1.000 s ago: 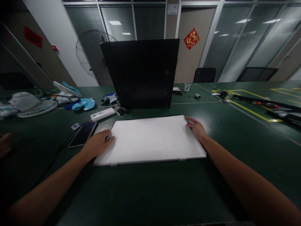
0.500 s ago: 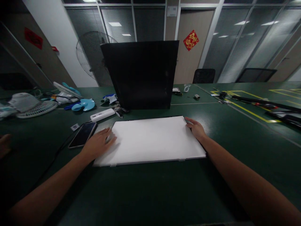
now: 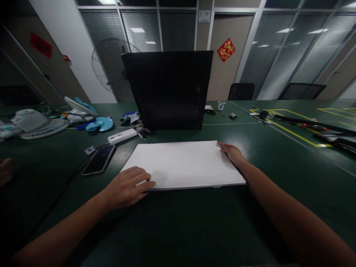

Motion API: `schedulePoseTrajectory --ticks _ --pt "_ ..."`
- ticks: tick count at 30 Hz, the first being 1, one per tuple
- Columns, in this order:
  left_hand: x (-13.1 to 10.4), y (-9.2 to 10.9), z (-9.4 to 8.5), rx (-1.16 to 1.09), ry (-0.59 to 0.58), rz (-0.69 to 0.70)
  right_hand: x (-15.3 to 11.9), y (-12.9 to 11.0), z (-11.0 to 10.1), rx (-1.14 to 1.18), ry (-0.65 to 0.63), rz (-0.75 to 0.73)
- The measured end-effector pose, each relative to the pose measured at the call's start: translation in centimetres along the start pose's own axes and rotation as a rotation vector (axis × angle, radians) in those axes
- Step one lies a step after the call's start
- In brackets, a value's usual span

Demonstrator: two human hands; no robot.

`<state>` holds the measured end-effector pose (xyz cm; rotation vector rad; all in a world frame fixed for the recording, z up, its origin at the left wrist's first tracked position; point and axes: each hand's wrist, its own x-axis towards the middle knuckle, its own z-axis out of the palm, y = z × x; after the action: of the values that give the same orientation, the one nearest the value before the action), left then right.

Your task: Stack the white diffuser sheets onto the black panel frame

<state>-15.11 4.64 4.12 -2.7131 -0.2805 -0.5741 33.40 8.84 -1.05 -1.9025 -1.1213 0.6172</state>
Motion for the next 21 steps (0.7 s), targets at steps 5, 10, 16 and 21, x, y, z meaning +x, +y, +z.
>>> schedulePoseTrajectory --ticks 5,10,16,21 --pt "0.0 0.3 -0.5 0.1 0.217 0.062 -0.1 -0.6 -0.1 -0.021 0.024 0.036" --pt "0.2 0.6 -0.7 0.062 0.347 0.059 -1.7 -0.5 -1.1 -0.025 0.028 0.078" --pt "0.6 1.8 -0.1 0.035 0.4 0.114 -8.4 3.6 -5.0 0.21 -0.083 0.229" --pt "1.7 3.5 0.9 0.023 0.38 0.226 -14.2 9.7 -10.8 0.076 -0.043 0.26"
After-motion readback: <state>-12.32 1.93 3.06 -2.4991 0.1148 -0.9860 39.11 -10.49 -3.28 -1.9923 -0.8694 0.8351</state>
